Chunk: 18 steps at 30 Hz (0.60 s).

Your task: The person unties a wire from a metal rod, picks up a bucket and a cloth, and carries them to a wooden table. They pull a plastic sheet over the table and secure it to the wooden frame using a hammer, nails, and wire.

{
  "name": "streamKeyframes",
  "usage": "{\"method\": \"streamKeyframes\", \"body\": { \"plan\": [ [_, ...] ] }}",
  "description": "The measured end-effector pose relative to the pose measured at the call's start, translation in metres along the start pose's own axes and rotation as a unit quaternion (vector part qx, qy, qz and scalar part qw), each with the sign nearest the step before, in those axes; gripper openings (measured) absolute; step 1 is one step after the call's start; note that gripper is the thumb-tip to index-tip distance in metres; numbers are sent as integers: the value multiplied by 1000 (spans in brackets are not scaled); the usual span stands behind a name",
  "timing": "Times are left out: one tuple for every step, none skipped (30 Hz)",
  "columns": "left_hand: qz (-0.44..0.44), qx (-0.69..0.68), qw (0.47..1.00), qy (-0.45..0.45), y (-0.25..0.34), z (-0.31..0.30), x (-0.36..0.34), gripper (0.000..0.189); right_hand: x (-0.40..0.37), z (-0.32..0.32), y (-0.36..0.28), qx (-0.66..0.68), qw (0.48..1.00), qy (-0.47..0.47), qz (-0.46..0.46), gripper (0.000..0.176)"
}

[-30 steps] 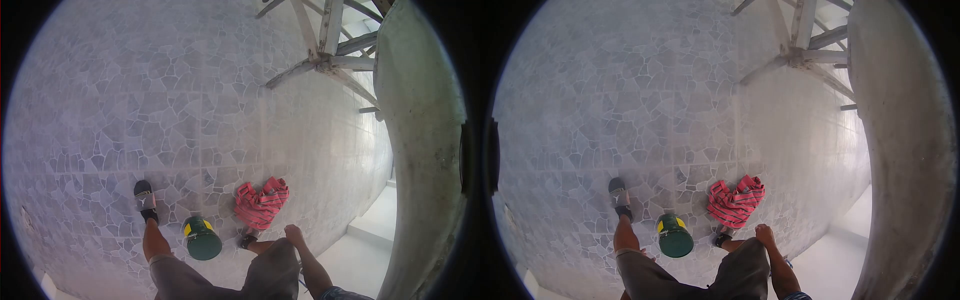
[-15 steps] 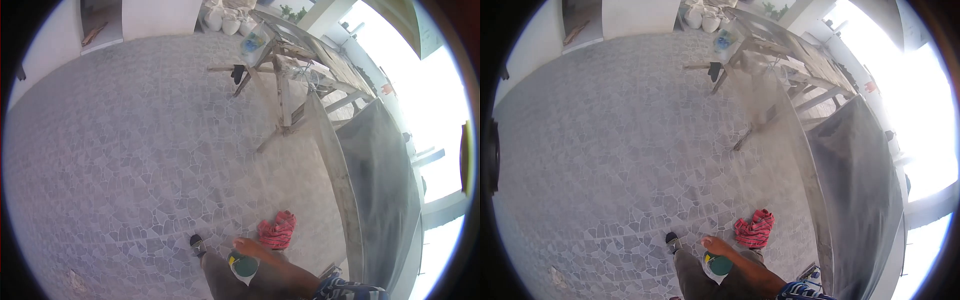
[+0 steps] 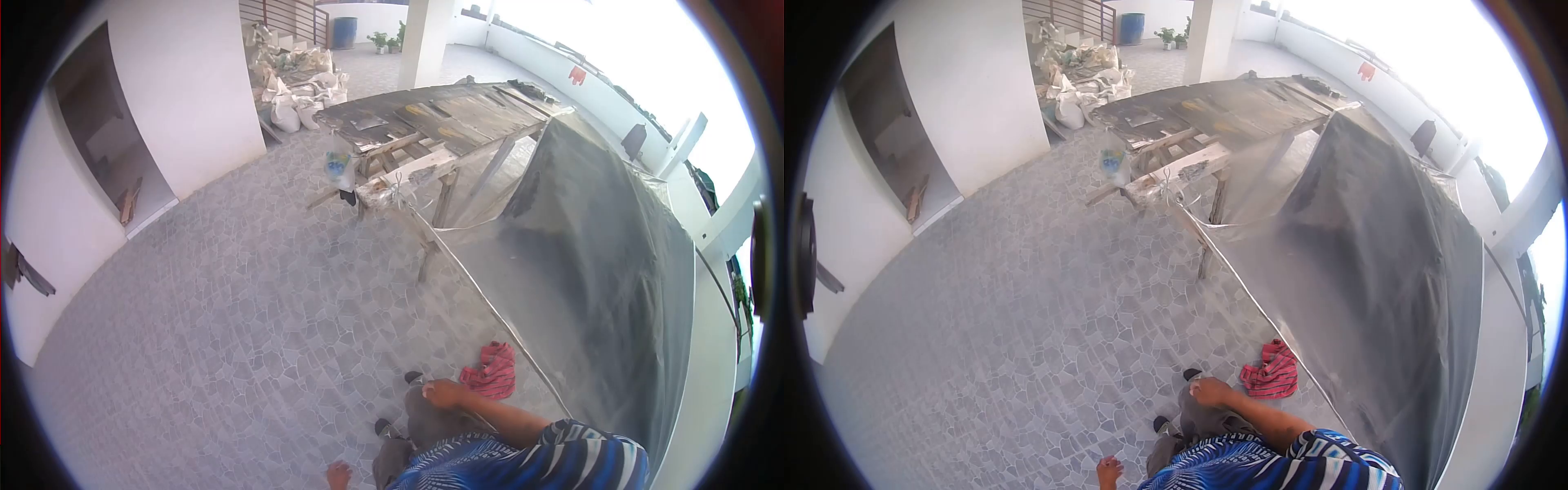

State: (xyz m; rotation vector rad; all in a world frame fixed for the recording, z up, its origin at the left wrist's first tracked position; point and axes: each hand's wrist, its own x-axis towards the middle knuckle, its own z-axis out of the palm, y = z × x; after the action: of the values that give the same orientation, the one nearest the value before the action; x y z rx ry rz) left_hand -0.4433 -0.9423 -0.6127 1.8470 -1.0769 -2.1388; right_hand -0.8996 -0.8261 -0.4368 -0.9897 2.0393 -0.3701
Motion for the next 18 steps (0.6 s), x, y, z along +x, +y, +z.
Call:
{"method": "streamKeyframes", "body": {
  "plan": [
    [3, 36, 999, 16, 24, 4, 3, 44, 8, -9, -5, 7, 1000, 10, 10, 33],
    [25, 48, 998, 18, 47, 12, 8, 41, 15, -17, -7, 13, 999, 21, 21, 33],
    [48, 60, 997, 19, 70, 22, 13, 38, 23, -24, -6, 26, 999, 26, 21, 32],
    [71, 72, 995, 21, 96, 31, 19, 35, 33, -32, -4, 41, 998, 31, 21, 32],
    [94, 89, 991, 16, 124, 40, 28, 36, 45, -38, 0, 56, 998, 37, 19, 31],
    [117, 106, 987, 11, 154, 51, 34, 36, 57, -39, 10, 55, 997, 43, 30, 33],
    [141, 124, 982, 5, 187, 65, 42, 37, 67, -40, 21, 55, 996, 50, 41, 34],
    [172, 118, 978, 1, 227, 84, 44, 38, 80, -39, 37, 55, 995, 58, 52, 35],
    [202, 115, 973, -2, 272, 102, 41, 40, 91, -30, 54, 63, 991, 94, 66, 34],
    [232, 111, 966, -5, 320, 125, 43, 42, 103, -25, 73, 71, 986, 130, 82, 33],
    [265, 143, 953, -6, 366, 144, 51, 42, 107, -30, 81, 27, 986, 143, 80, 32],
    [290, 176, 941, -5, 410, 163, 52, 42, 102, -29, 89, -19, 985, 148, 81, 31],
    [306, 180, 935, -21, 465, 197, 31, 43, 104, -19, 110, -105, 983, 128, 75, 26],
    [331, 208, 919, -50, 515, 223, 23, 43, 108, -4, 134, -196, 973, 107, 65, 21],
    [369, 227, 899, -68, 557, 242, 37, 43, 102, 10, 147, -235, 959, 137, 82, 16],
    [399, 238, 881, -89, 602, 266, 39, 43, 96, 19, 160, -275, 941, 171, 101, 10],
    [441, 253, 854, -111, 644, 288, 47, 44, 84, 22, 168, -297, 935, 179, 75, 6],
    [473, 280, 827, -120, 686, 315, 47, 43, 79, 47, 196, -243, 950, 190, 55, 8]
  ]
}}
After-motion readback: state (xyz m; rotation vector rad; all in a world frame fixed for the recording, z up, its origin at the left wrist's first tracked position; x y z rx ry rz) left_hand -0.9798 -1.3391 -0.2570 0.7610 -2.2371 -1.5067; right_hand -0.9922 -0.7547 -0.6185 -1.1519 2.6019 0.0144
